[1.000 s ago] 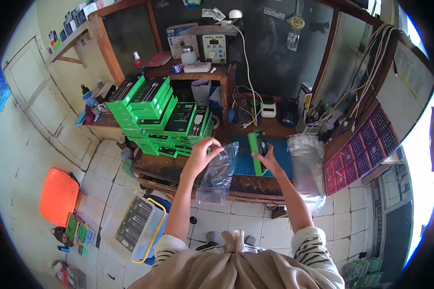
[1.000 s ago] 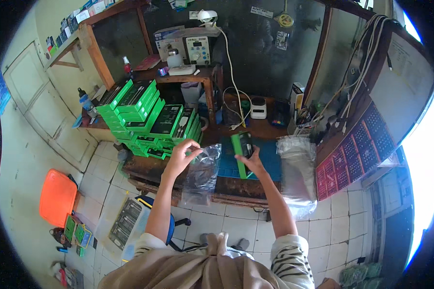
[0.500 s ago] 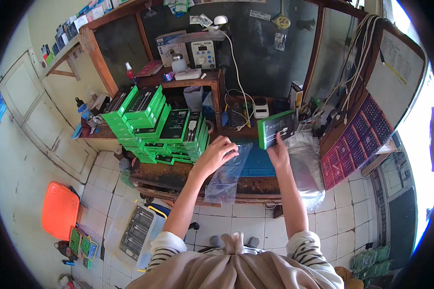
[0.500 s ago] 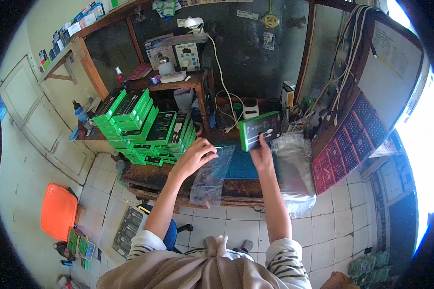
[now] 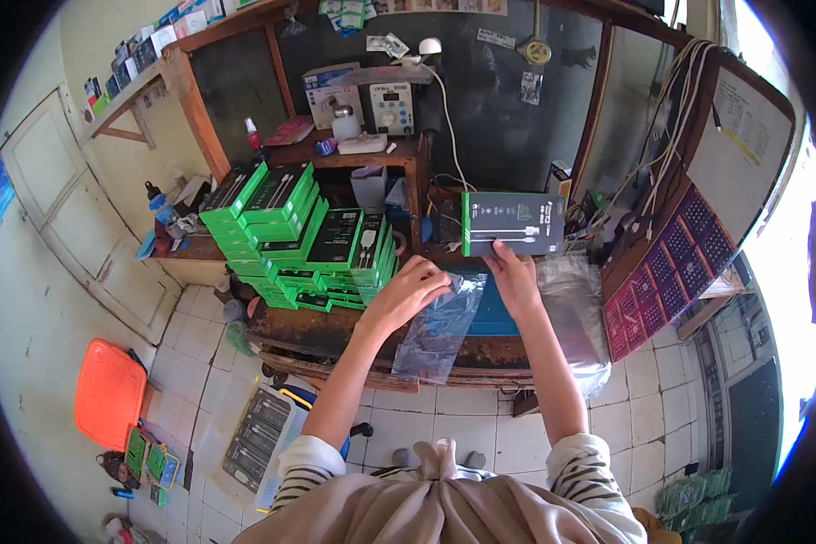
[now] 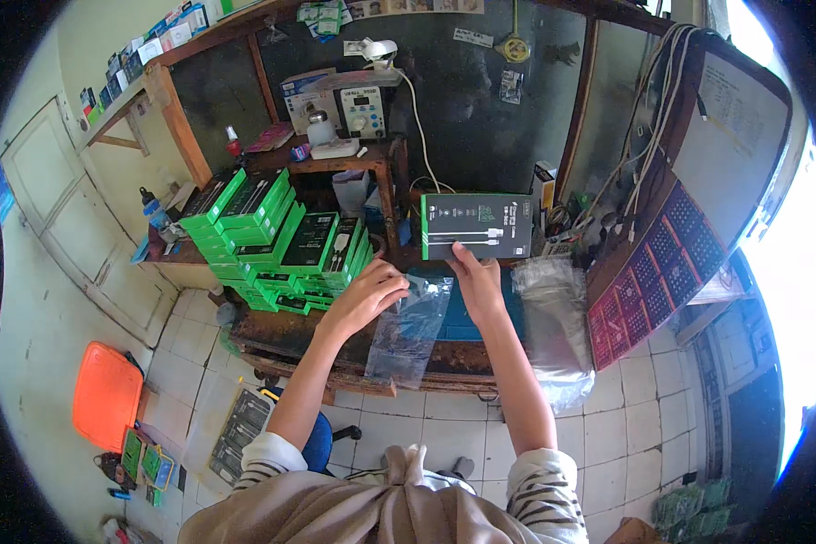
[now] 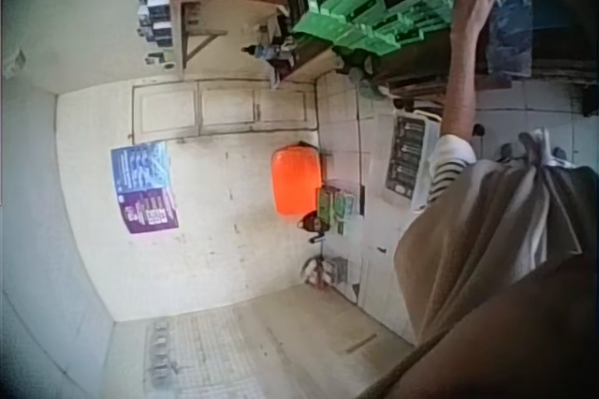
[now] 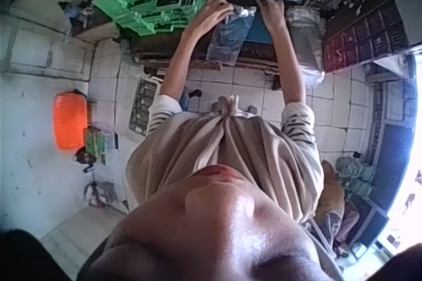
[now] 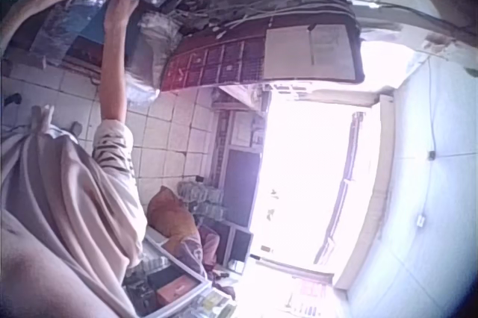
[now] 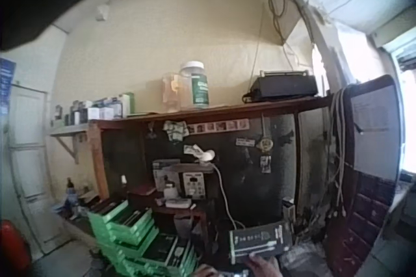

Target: The person takes a boxed cable from a stack, places it inside a clear plastic bag, folds the top of the bag over, and places the packed unit into a larger plastic storage bin.

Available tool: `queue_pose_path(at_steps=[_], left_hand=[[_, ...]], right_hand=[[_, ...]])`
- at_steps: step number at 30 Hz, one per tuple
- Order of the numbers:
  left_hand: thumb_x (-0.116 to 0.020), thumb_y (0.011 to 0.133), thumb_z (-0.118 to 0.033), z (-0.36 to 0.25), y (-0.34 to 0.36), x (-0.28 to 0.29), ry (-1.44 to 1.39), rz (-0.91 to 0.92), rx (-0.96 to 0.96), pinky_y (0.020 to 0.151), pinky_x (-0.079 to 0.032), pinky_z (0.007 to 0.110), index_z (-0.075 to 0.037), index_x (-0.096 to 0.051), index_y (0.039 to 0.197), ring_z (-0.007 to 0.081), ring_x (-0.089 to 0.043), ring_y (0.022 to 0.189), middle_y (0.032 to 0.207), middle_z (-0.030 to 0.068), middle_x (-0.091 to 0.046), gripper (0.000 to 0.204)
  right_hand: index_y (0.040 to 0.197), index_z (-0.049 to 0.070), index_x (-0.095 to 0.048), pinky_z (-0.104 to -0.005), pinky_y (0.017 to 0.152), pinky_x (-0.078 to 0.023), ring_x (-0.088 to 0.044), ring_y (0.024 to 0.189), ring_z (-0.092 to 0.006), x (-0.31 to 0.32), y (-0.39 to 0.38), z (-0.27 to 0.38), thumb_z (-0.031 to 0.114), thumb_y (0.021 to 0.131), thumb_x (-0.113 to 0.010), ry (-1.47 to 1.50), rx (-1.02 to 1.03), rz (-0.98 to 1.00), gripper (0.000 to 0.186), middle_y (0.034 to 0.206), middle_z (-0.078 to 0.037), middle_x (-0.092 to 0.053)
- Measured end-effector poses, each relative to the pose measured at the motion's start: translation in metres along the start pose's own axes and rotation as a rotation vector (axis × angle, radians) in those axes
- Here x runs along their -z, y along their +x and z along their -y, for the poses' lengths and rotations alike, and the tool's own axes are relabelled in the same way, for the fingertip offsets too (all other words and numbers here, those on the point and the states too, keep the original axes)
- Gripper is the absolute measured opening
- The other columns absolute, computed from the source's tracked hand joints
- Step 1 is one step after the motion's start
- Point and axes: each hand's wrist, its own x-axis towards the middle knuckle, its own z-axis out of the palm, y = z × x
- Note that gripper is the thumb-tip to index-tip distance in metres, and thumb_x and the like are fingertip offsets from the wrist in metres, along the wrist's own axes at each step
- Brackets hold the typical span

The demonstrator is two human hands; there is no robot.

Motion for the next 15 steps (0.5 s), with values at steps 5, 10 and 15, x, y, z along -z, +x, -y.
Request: queue_pose_path(at_steps=[5,10,15], left_hand=[[-0.066,0.072,-0.01,0.003,-0.003,0.003,-0.007,-0.004,0.001,0.071,-0.047,0.032,-0.005,-0.057,0.085,0.0213,-0.051,0.083,0.08,0.0048,-0.054,0.017],[-0.066,0.072,-0.008,0.006,-0.007,0.009,-0.044,-0.016,0.064,0.081,-0.045,0.036,-0.005,-0.057,0.083,0.0255,-0.053,0.084,0.082,0.0067,-0.056,0.015],[-0.066,0.072,-0.009,0.01,-0.009,0.02,-0.028,0.009,0.087,0.072,-0.046,0.036,-0.005,-0.057,0.082,0.0242,-0.052,0.082,0.081,0.0056,-0.057,0.014]], right_hand=[[0.106,0.004,-0.049,-0.0305,0.084,-0.043,-0.053,0.095,-0.0139,-0.006,-0.008,-0.006,0.009,0.079,-0.064,-0.234,-0.002,0.021,0.032,0.104,-0.004,-0.055],[0.107,0.003,-0.048,-0.0292,0.084,-0.042,-0.053,0.095,-0.0139,0.008,-0.01,-0.016,0.011,0.077,-0.067,-0.333,-0.116,0.116,0.035,0.1,-0.004,-0.057],[0.106,0.001,-0.048,-0.0297,0.081,-0.044,-0.054,0.094,-0.0149,0.022,-0.013,-0.014,0.009,0.075,-0.069,-0.479,-0.02,0.266,0.039,0.101,-0.006,-0.058]])
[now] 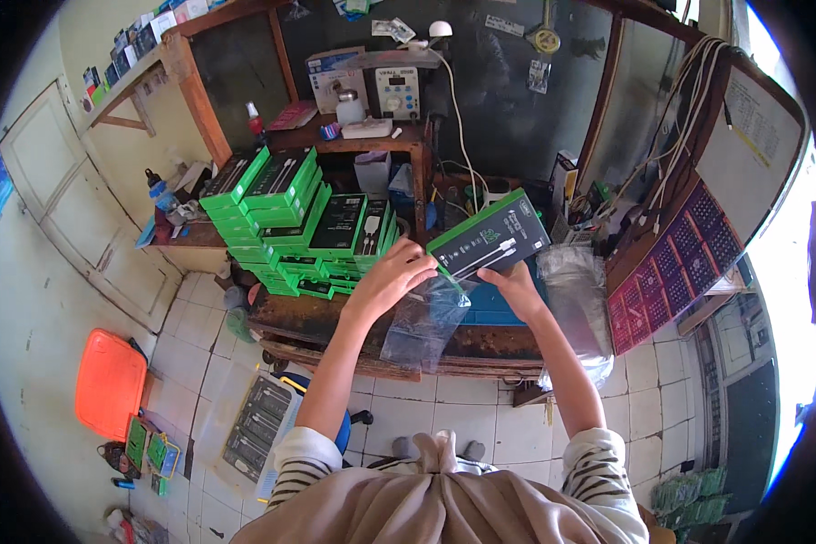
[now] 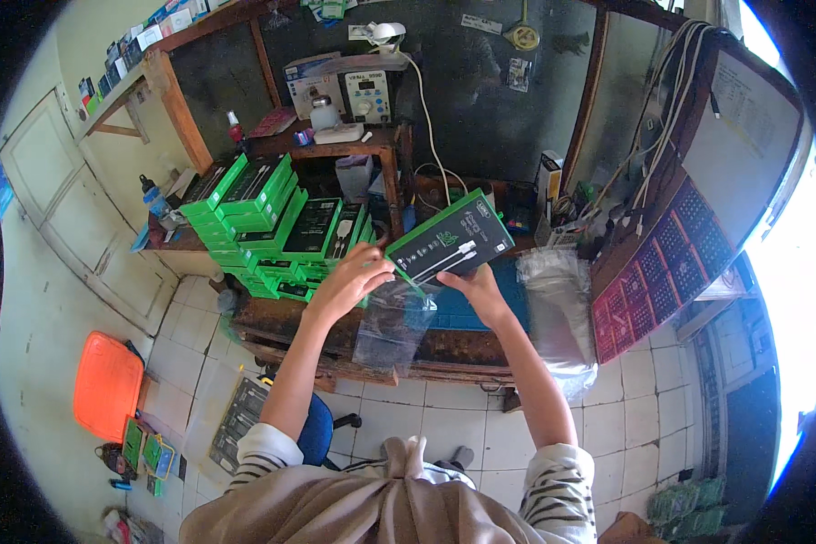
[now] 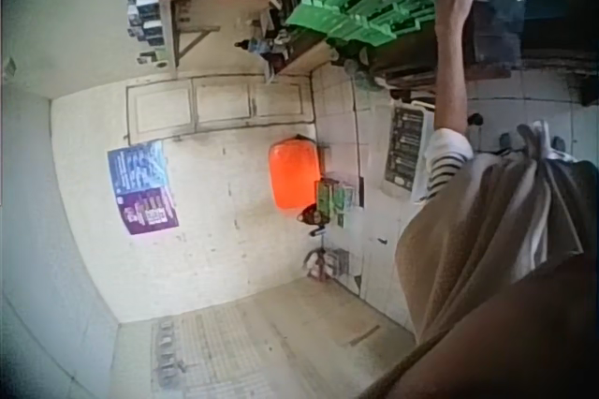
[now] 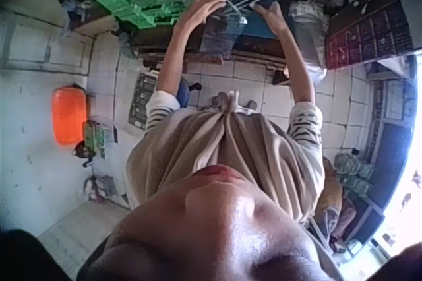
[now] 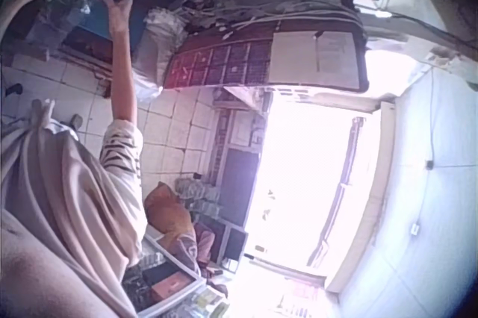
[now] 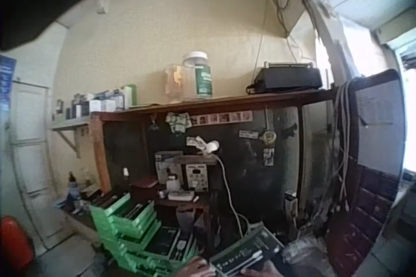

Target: The person takes a boxed cable from a stack, places it inside a clear plastic bag, folds the top of the bag over, and places the packed unit into a larger plastic storage bin.

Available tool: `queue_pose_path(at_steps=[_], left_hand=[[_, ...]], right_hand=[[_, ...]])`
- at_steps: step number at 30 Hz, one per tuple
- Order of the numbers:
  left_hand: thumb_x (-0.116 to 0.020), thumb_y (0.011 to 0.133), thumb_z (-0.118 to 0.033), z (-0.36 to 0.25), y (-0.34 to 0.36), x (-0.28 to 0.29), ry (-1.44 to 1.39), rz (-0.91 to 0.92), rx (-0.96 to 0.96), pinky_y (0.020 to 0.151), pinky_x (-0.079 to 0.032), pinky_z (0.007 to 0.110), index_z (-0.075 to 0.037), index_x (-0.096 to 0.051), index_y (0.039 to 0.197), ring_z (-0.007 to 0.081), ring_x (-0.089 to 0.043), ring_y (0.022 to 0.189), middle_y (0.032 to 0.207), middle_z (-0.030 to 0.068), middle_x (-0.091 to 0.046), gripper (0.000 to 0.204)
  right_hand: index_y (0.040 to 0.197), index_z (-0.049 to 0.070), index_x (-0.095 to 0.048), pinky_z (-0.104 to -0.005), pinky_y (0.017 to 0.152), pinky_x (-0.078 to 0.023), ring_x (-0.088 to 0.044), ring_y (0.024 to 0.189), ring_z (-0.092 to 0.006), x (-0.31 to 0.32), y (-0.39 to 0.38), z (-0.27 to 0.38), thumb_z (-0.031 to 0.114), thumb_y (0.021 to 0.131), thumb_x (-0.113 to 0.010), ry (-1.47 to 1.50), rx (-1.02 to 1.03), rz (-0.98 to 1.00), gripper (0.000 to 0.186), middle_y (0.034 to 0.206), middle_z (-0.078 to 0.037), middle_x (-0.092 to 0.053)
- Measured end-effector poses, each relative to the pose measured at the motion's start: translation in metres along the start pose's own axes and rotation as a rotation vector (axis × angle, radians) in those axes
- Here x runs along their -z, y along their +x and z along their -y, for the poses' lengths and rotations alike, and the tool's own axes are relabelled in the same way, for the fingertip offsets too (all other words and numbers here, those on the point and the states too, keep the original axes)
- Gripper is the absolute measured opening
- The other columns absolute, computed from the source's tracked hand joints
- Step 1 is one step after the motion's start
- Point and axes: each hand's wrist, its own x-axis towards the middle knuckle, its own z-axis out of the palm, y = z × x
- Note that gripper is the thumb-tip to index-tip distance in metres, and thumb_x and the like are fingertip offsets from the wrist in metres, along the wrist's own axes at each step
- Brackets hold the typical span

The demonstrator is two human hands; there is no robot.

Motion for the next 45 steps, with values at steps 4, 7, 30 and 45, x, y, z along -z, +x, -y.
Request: queue_pose_path(at_steps=[4,7,30,45], left_hand=[[-0.068,0.07,-0.012,0.001,-0.002,0.004,0.1,0.028,-0.071,0.071,-0.045,0.033,-0.007,-0.056,0.078,0.0207,-0.05,0.081,0.077,0.0028,-0.056,0.016],[-0.07,0.068,-0.014,0.003,-0.003,0.002,0.074,0.067,-0.078,0.073,-0.044,0.033,-0.007,-0.056,0.077,0.0196,-0.05,0.082,0.079,0.0013,-0.057,0.018],[-0.07,0.065,-0.017,0.007,-0.025,-0.009,0.144,0.023,-0.274,0.072,-0.042,0.028,-0.008,-0.059,0.076,0.0134,-0.05,0.082,0.078,-0.0042,-0.056,0.018],[-0.068,0.072,-0.01,0.015,-0.036,-0.01,-0.197,-0.133,0.083,0.076,-0.044,0.032,-0.004,-0.055,0.094,0.0205,-0.054,0.08,0.087,0.0043,-0.057,0.026]], right_hand=[[0.11,-0.003,-0.046,-0.0296,0.081,-0.045,-0.055,0.094,-0.015,0.01,-0.005,0.009,0.008,0.073,-0.071,-0.183,-0.043,0.019,0.046,0.105,-0.009,-0.057],[0.111,-0.003,-0.046,-0.0294,0.082,-0.045,-0.055,0.094,-0.0151,0.012,-0.009,0.024,0.007,0.074,-0.07,-0.208,-0.019,0.064,0.046,0.106,-0.009,-0.057],[0.121,-0.001,-0.039,-0.0327,0.093,-0.038,-0.048,0.108,-0.0202,0.024,0.005,0.033,0.015,0.071,-0.072,-0.433,-0.239,0.368,0.062,0.117,-0.011,-0.051],[0.119,-0.001,-0.041,-0.0346,0.076,-0.048,-0.06,0.088,-0.0277,0.037,0.0,0.009,0.022,0.066,-0.074,-0.855,0.043,0.23,0.067,0.101,-0.018,-0.059]])
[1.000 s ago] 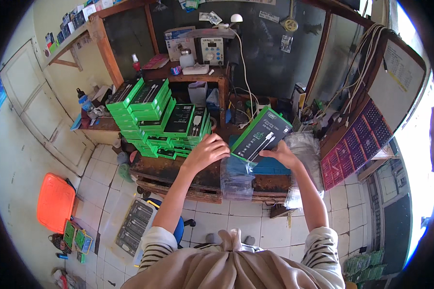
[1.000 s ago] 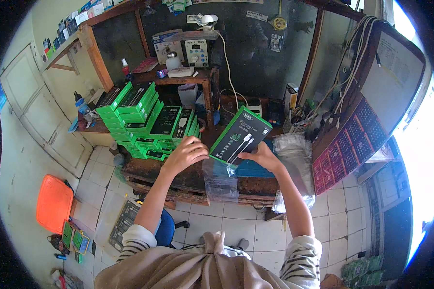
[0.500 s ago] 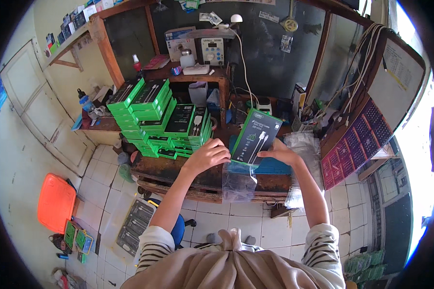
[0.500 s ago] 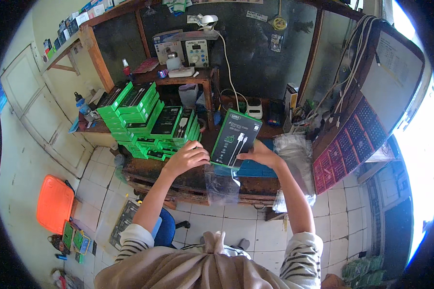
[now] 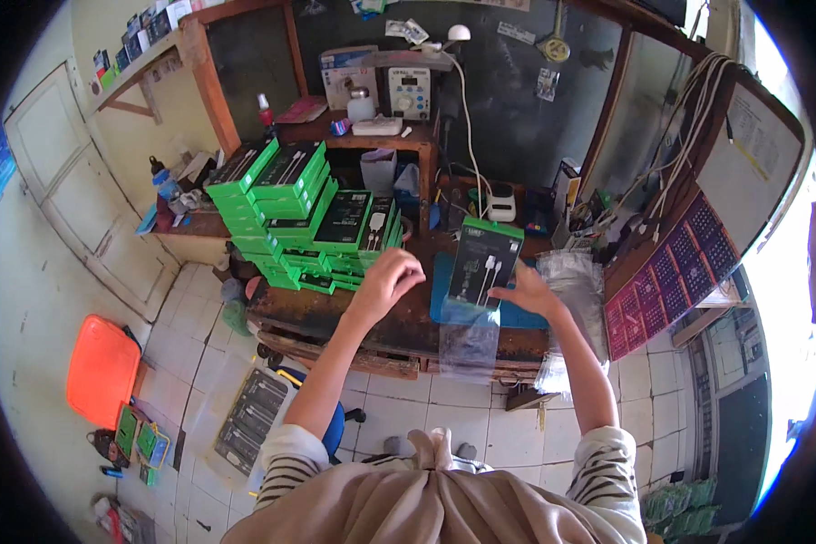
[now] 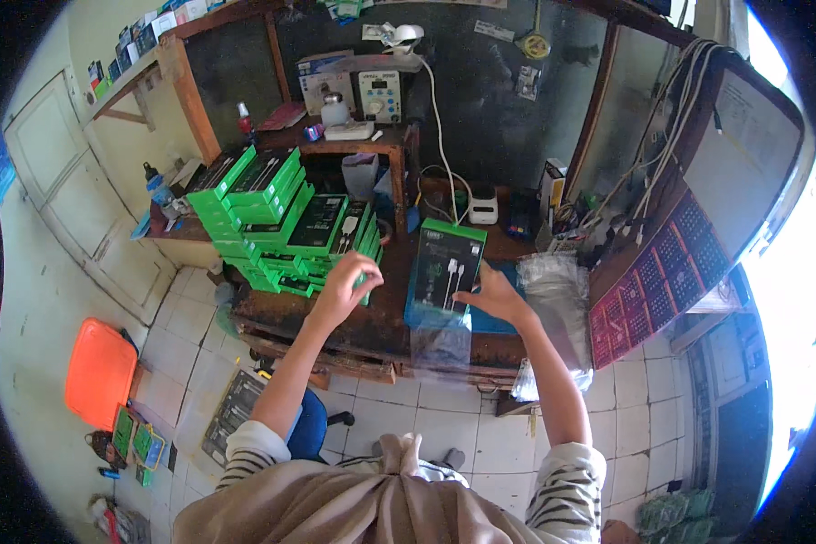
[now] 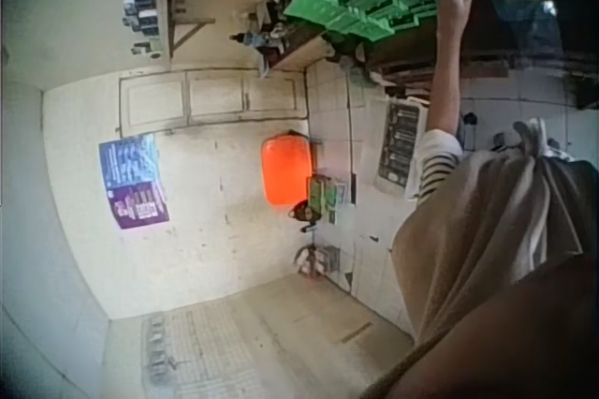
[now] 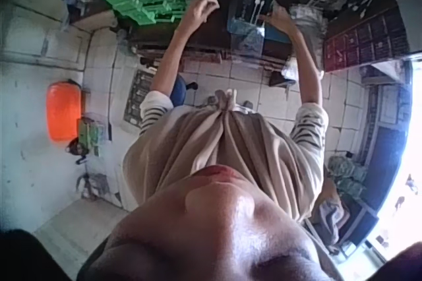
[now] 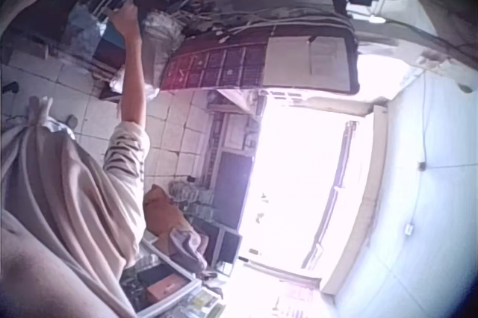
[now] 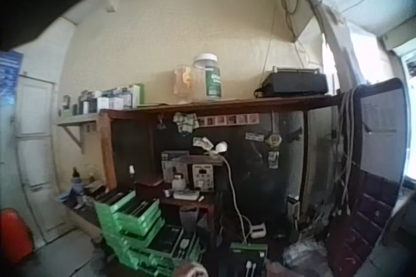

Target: The person takes a boxed cable from a stack, places it inside a clear plastic bag, folds the top of the bag over, and places the packed unit into a larger plastic storage bin.

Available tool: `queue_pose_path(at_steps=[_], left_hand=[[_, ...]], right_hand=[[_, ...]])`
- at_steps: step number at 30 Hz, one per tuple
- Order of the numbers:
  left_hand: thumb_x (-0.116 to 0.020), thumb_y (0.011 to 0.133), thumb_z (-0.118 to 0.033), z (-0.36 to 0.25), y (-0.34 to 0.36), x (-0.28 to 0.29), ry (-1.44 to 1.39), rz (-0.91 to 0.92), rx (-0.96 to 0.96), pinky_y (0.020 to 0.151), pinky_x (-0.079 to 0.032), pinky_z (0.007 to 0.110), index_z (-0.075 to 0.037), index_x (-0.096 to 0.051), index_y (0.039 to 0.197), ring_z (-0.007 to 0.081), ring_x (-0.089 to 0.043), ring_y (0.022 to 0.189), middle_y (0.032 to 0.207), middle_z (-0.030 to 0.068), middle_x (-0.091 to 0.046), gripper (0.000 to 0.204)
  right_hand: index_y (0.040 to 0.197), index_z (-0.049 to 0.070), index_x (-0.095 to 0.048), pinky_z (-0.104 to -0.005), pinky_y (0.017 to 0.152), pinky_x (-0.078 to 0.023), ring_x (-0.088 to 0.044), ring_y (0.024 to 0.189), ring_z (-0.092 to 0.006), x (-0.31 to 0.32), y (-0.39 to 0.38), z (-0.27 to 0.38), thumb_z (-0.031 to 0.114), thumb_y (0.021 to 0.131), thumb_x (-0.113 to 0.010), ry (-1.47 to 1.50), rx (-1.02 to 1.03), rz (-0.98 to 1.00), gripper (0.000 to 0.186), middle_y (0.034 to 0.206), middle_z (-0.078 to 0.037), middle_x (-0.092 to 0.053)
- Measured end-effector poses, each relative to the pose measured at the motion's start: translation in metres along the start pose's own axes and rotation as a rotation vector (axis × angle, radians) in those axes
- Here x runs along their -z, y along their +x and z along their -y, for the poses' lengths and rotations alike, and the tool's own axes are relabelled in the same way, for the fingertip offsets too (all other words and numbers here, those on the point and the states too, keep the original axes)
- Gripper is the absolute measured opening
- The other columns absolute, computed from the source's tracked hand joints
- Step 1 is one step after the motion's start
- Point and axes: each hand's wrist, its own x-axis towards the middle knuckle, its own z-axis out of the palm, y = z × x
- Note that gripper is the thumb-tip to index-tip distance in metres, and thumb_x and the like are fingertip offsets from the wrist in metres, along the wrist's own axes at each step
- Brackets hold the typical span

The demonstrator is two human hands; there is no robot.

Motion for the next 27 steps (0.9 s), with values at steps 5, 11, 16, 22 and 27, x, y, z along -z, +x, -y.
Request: queue_pose_path(at_steps=[5,11,16,22,27], left_hand=[[-0.068,0.076,-0.013,0.026,-0.034,-0.053,-0.293,-0.081,0.314,0.085,-0.042,0.033,-0.003,-0.041,0.118,0.0213,-0.055,0.099,0.1,0.0112,-0.058,0.052],[-0.07,0.074,-0.018,0.028,-0.042,-0.09,-0.511,0.045,0.548,0.087,-0.043,0.032,-0.006,-0.03,0.13,0.0219,-0.058,0.099,0.101,0.0126,-0.061,0.07],[-0.072,0.072,-0.016,0.03,-0.035,-0.095,-0.574,-0.058,0.492,0.084,-0.045,0.032,-0.007,-0.032,0.129,0.0217,-0.06,0.096,0.097,0.0151,-0.062,0.071],[-0.069,0.075,-0.012,0.015,-0.019,-0.091,-0.737,-0.083,0.558,0.081,-0.046,0.028,-0.006,-0.032,0.129,0.0172,-0.06,0.091,0.095,0.013,-0.063,0.065],[-0.066,0.077,-0.009,0.015,-0.012,-0.086,-0.807,-0.204,0.527,0.079,-0.045,0.027,-0.007,-0.028,0.131,0.0149,-0.058,0.087,0.094,0.0105,-0.06,0.067]], right_hand=[[0.117,-0.001,-0.043,-0.0342,0.079,-0.046,-0.059,0.092,-0.0257,-0.007,0.007,0.002,0.02,0.065,-0.075,0.035,-0.059,-0.021,0.064,0.102,-0.016,-0.06],[0.117,-0.001,-0.043,-0.0335,0.08,-0.045,-0.058,0.092,-0.0262,-0.008,0.005,-0.003,0.021,0.065,-0.075,0.026,-0.073,-0.043,0.065,0.103,-0.016,-0.06],[0.116,-0.001,-0.044,-0.0353,0.082,-0.046,-0.059,0.095,-0.0265,-0.008,0.004,-0.008,0.02,0.067,-0.074,0.058,-0.059,-0.025,0.062,0.104,-0.016,-0.06],[0.122,0.001,-0.038,-0.0346,0.086,-0.045,-0.056,0.102,-0.024,-0.008,0.007,-0.005,0.024,0.068,-0.075,0.005,-0.147,0.076,0.07,0.11,-0.016,-0.056],[0.128,0.004,-0.027,-0.0376,0.089,-0.043,-0.051,0.106,-0.0244,-0.023,0.004,-0.004,0.026,0.067,-0.077,0.249,-0.097,-0.023,0.082,0.116,-0.016,-0.051]])
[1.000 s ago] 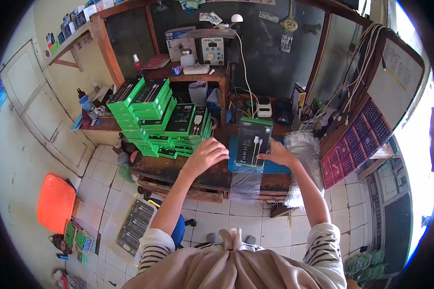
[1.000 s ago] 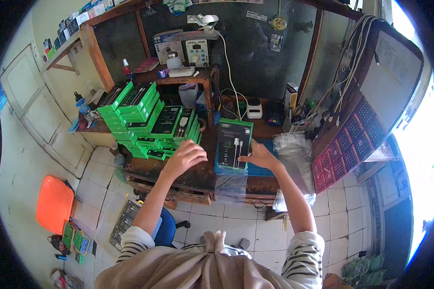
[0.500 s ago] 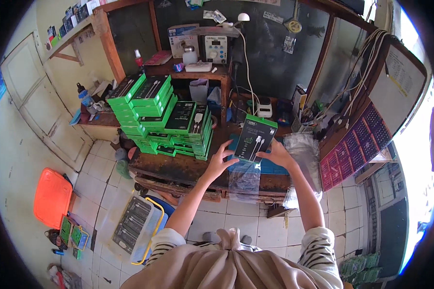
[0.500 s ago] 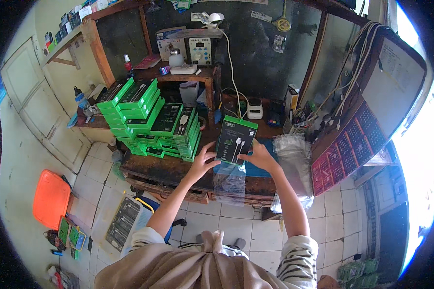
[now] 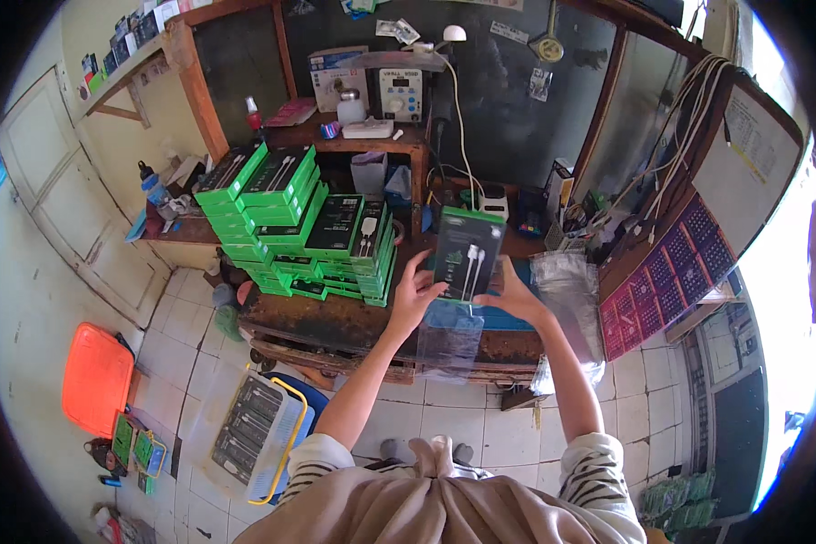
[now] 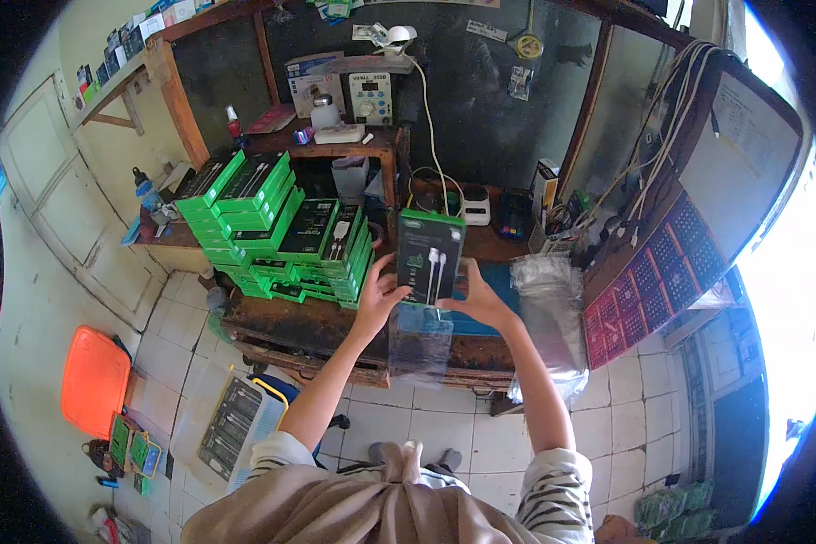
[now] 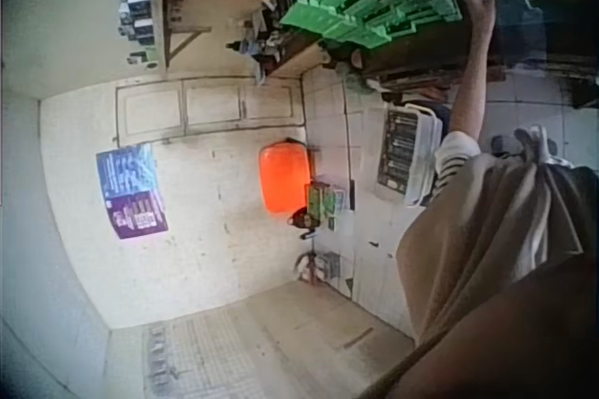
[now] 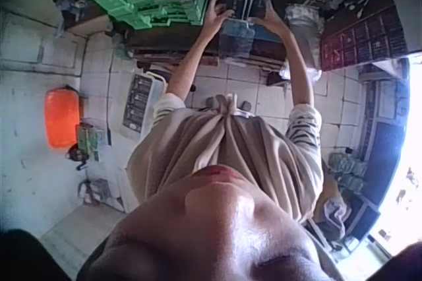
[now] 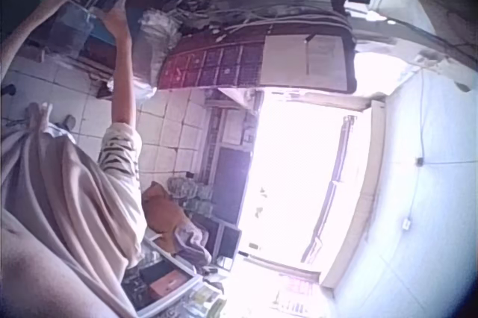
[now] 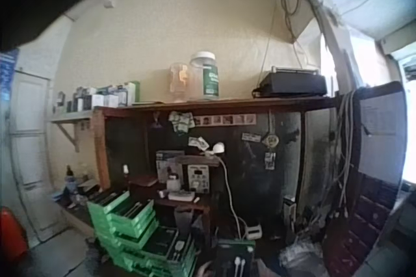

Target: The person takes a boxed cable from a stack, places it inside a clear plastic bag, folds the top of the bag over, and places the packed unit into a larger plastic storage bin.

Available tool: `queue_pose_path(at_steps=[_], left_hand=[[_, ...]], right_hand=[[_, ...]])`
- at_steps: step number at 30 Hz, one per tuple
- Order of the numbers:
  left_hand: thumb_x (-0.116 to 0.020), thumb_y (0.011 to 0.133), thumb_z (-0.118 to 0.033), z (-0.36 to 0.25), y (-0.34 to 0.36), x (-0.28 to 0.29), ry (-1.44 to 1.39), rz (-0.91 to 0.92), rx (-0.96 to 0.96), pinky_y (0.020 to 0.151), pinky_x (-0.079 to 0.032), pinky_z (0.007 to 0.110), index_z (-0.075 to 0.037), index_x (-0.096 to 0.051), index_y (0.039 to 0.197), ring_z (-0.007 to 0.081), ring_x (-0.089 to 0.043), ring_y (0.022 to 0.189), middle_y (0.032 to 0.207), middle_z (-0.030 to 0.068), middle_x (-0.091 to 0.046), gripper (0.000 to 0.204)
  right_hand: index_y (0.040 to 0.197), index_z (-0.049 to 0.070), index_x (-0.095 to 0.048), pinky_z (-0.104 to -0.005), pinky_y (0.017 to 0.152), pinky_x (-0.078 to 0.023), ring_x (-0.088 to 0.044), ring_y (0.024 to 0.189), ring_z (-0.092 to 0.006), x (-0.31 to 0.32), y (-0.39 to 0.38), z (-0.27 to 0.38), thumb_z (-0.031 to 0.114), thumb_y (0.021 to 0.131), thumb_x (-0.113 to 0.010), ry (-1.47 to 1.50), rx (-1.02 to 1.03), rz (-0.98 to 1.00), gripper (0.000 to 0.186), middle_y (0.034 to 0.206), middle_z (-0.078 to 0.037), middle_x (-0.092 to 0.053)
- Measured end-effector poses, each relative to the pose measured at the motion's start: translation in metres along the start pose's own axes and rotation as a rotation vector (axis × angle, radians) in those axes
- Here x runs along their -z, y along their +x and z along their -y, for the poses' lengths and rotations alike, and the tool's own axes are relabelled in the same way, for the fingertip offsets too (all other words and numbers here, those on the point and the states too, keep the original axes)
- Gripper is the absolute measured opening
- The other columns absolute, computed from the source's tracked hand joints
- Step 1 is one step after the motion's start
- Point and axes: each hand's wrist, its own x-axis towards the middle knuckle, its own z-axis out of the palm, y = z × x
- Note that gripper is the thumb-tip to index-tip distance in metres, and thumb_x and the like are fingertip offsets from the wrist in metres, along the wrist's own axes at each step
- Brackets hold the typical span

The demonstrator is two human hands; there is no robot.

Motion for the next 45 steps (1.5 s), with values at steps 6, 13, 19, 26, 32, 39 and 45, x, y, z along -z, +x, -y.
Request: queue_pose_path(at_steps=[6,13,19,26,32,39,45], left_hand=[[-0.063,0.08,-0.006,-0.019,0.009,0.005,-0.09,-0.076,-0.123,0.082,-0.043,0.026,-0.007,-0.024,0.134,0.0133,-0.055,0.089,0.095,0.0081,-0.058,0.067],[-0.063,0.079,-0.002,-0.032,0.013,0.007,-0.129,-0.074,-0.076,0.086,-0.042,0.03,-0.009,-0.021,0.136,0.0152,-0.054,0.097,0.106,0.0126,-0.056,0.071],[-0.063,0.079,-0.004,-0.03,0.014,0.001,-0.182,-0.08,-0.065,0.083,-0.043,0.027,-0.008,-0.023,0.135,0.0129,-0.055,0.091,0.098,0.0094,-0.057,0.069],[-0.063,0.079,-0.004,-0.027,0.011,0.006,-0.18,-0.068,-0.045,0.082,-0.043,0.026,-0.008,-0.023,0.135,0.013,-0.055,0.091,0.098,0.0093,-0.057,0.069],[-0.063,0.079,-0.003,-0.021,0.009,0.004,-0.101,-0.011,-0.048,0.079,-0.045,0.026,-0.009,-0.023,0.135,0.0133,-0.055,0.091,0.098,0.0073,-0.056,0.069],[-0.07,0.072,-0.003,-0.032,0.012,0.007,-0.011,0.052,-0.02,0.074,-0.047,0.026,-0.014,-0.019,0.137,0.014,-0.055,0.091,0.106,0.0089,-0.053,0.083],[-0.077,0.063,-0.005,-0.083,0.019,0.012,0.413,0.266,0.007,0.066,-0.051,0.03,-0.018,0.0,0.14,0.0175,-0.06,0.077,0.102,0.013,-0.058,0.109]], right_hand=[[0.126,0.008,-0.03,-0.0328,0.086,-0.045,-0.052,0.102,-0.0209,-0.011,-0.012,-0.007,0.002,0.075,-0.067,0.304,0.102,-0.121,0.064,0.111,-0.013,-0.049],[0.099,0.003,-0.055,-0.032,0.08,-0.044,-0.056,0.093,-0.0223,-0.01,-0.009,0.022,0.001,0.075,-0.064,-0.023,0.314,-0.288,0.025,0.104,-0.01,-0.053],[0.089,0.005,-0.056,-0.0346,0.079,-0.043,-0.054,0.096,-0.0276,-0.004,-0.009,0.034,0.0,0.074,-0.063,-0.268,0.488,-0.361,0.018,0.107,-0.013,-0.049],[0.09,0.003,-0.051,-0.0357,0.078,-0.042,-0.05,0.099,-0.0325,-0.013,-0.007,0.032,-0.003,0.077,-0.058,-0.314,0.516,-0.362,0.016,0.108,-0.014,-0.046],[0.1,0.005,-0.045,-0.036,0.075,-0.044,-0.053,0.095,-0.0326,-0.007,0.003,0.026,-0.002,0.08,-0.055,-0.312,0.523,-0.383,0.024,0.11,-0.017,-0.045],[0.134,0.015,-0.012,-0.0281,0.074,-0.047,-0.054,0.084,-0.0152,-0.005,-0.007,0.031,-0.003,0.076,-0.063,0.113,0.145,-0.152,0.079,0.107,-0.014,-0.049],[0.14,0.021,0.006,-0.0302,0.072,-0.049,-0.056,0.081,-0.0172,0.006,-0.009,0.04,-0.004,0.068,-0.07,0.081,0.192,-0.057,0.108,0.099,-0.012,-0.053]])
